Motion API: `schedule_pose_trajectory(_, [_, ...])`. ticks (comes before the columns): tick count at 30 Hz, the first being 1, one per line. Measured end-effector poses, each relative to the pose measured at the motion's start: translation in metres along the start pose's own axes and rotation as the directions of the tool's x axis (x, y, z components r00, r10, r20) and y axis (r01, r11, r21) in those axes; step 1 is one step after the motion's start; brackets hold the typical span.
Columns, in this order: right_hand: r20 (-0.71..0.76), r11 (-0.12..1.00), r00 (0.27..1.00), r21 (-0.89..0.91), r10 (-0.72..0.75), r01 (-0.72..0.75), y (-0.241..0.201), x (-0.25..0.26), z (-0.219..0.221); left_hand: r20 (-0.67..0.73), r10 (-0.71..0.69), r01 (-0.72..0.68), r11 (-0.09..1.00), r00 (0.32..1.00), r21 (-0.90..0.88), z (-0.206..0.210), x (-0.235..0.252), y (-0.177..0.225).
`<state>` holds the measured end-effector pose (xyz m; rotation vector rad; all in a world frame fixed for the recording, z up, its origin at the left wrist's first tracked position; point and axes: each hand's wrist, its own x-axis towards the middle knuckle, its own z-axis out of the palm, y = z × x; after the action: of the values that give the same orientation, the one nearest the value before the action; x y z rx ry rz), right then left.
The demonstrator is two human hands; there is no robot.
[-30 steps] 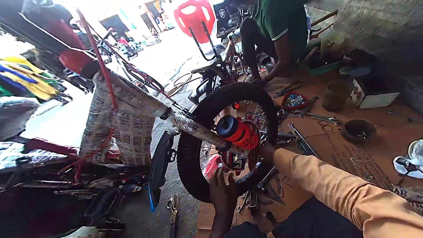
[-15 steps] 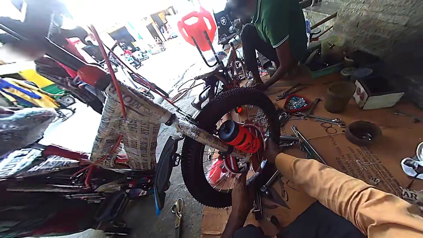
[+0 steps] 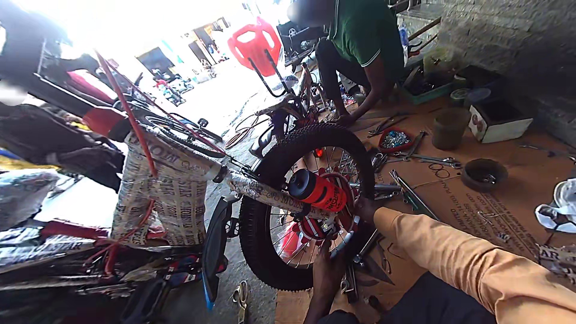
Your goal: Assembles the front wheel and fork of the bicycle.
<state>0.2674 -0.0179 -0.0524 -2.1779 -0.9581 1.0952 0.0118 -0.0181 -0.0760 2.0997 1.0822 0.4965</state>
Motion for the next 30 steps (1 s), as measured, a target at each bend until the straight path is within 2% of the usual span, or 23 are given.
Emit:
schedule_pose_trajectory(2, [0.023, 0.999, 1.0, 0.032, -0.016, 0.015, 0.003, 0.003, 0.006, -0.009, 0.007, -0.007, 1.0, 1.0, -0.004, 0.001, 0.001, -0.001])
schedule_pose_trajectory(7, [-0.007, 0.996, 0.997, 0.047, 0.081, -0.081, -0.003, 0.014, 0.009, -0.019, 0.025, -0.026, 0.999, 1.0, -0.024, 0.001, -0.001, 0.0])
schedule_pose_trajectory(12, [-0.187, 0.979, 0.979, 0.198, 0.08, -0.042, -0.011, 0.026, 0.01, -0.038, 0.037, -0.039, 0.998, 0.999, -0.046, 0.0, 0.0, -0.003])
schedule_pose_trajectory(15, [-0.352, 0.926, 0.933, 0.371, 0.076, 0.064, -0.01, 0.03, 0.001, -0.05, 0.046, -0.048, 0.998, 0.998, -0.038, -0.003, -0.003, -0.008])
schedule_pose_trajectory(17, [-0.417, 0.91, 0.906, 0.399, 0.069, 0.115, -0.006, 0.03, -0.006, -0.061, 0.039, -0.042, 0.998, 0.997, -0.041, -0.003, -0.004, -0.014])
schedule_pose_trajectory(19, [-0.35, 0.943, 0.933, 0.329, 0.076, 0.047, -0.002, 0.023, -0.009, -0.053, 0.025, -0.028, 0.999, 0.998, -0.047, -0.004, -0.007, -0.014])
schedule_pose_trajectory(21, [-0.118, 0.976, 0.986, 0.199, 0.12, -0.095, -0.002, 0.008, -0.008, -0.048, 0.015, -0.017, 0.999, 0.999, -0.048, -0.004, -0.008, -0.014])
schedule_pose_trajectory(23, [0.133, 0.974, 0.976, 0.127, 0.17, -0.187, -0.003, 0.002, -0.002, -0.045, 0.011, -0.014, 0.999, 0.999, -0.048, -0.003, -0.007, -0.012])
schedule_pose_trajectory(24, [0.205, 0.975, 0.963, 0.102, 0.173, -0.196, -0.004, 0.002, 0.001, -0.047, 0.015, -0.017, 0.999, 0.999, -0.049, -0.002, -0.007, -0.011])
schedule_pose_trajectory(26, [0.191, 0.981, 0.97, 0.097, 0.148, -0.168, -0.007, 0.007, 0.006, -0.05, 0.023, -0.027, 0.998, 0.998, -0.063, -0.001, -0.005, -0.007])
schedule_pose_trajectory(30, [0.034, 0.974, 0.995, 0.206, 0.093, -0.098, -0.001, 0.029, 0.011, -0.039, 0.084, -0.088, 0.99, 0.996, -0.108, -0.001, -0.003, 0.001])
